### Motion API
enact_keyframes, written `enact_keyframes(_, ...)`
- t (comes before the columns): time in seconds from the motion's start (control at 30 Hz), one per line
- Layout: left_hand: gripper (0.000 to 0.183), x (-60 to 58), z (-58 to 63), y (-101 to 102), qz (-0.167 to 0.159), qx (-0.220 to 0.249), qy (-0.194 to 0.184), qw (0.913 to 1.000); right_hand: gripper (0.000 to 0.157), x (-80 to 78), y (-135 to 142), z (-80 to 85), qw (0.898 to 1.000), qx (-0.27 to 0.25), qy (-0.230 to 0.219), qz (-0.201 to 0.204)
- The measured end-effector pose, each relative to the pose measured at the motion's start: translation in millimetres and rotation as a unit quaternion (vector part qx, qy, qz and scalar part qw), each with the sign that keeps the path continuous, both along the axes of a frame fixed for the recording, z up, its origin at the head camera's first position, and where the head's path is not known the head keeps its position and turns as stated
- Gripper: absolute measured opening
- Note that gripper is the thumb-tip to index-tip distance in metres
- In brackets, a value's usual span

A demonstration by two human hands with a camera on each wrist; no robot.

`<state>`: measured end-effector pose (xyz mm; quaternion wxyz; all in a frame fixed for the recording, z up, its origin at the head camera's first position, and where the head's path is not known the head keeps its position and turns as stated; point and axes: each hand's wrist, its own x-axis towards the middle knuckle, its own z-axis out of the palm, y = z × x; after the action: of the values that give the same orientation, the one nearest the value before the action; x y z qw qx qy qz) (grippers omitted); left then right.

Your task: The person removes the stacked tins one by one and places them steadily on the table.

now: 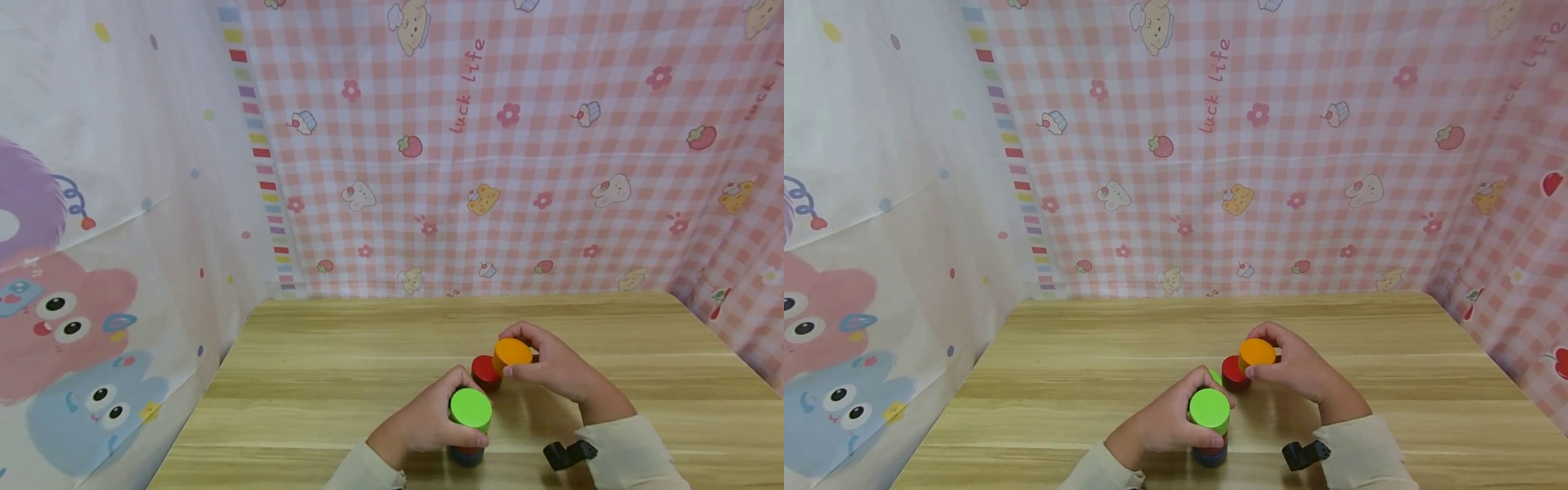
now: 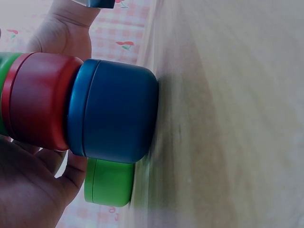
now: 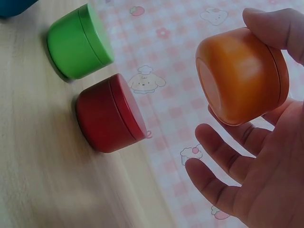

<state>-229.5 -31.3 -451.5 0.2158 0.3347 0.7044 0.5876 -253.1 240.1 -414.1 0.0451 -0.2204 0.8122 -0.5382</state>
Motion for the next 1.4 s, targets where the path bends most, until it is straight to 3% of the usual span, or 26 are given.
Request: enact_keyframes(1.4,0.048,0.2,0.6,0.9,0.005,-0.001,0.005,1.0,0.045,-15.0,14.8,-22.5,0.996,0.039,-0.03,-0.071)
